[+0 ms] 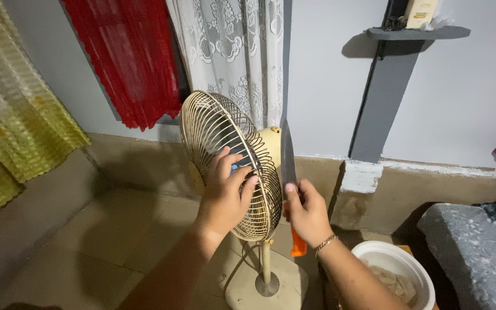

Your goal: The person uses a knife to cut plastic ties from a standing fan's grille and then uses their hands to reattach and secure the grille components.

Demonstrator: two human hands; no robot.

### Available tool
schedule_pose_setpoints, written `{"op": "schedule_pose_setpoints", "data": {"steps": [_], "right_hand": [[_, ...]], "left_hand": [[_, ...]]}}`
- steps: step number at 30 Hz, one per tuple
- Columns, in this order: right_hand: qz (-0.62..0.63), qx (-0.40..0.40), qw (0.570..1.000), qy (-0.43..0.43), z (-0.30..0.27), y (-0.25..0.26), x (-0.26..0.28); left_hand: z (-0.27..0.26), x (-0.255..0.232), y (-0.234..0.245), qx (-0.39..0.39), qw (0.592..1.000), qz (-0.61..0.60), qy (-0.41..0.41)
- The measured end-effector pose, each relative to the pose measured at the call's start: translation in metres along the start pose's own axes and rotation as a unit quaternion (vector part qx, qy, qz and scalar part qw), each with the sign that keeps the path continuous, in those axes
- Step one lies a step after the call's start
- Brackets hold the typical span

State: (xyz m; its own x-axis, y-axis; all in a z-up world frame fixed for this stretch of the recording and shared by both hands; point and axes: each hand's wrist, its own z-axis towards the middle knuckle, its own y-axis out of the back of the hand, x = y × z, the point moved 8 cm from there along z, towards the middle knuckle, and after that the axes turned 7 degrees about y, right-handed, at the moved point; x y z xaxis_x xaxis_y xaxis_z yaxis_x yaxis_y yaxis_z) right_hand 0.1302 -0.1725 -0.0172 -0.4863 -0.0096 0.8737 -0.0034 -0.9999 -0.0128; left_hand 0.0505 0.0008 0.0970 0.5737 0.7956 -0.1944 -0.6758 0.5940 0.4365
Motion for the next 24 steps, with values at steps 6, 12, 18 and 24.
{"op": "schedule_pose_setpoints", "data": {"steps": [6,12,18,24], "right_hand": [[0.042,0.018,0.998,-0.042,-0.032,0.002,-0.036],[-0.02,-0.003,0.999,-0.03,-0.071,0.017,-0.069],[-0.12,-0.006,0.99,-0.068,-0.139,0.038,-0.126],[-0.144,0.031,0.987,-0.065,-0.175,0.032,-0.131]], "left_hand": [[-0.015,0.0,0.001,0.013,1.0,-0.019,0.015],[-0.065,0.026,0.003,-0.042,0.991,-0.036,0.121],[-0.176,0.058,-0.049,0.148,0.946,-0.02,0.288],[-0.191,0.046,-0.068,0.147,0.963,0.003,0.225]]}}
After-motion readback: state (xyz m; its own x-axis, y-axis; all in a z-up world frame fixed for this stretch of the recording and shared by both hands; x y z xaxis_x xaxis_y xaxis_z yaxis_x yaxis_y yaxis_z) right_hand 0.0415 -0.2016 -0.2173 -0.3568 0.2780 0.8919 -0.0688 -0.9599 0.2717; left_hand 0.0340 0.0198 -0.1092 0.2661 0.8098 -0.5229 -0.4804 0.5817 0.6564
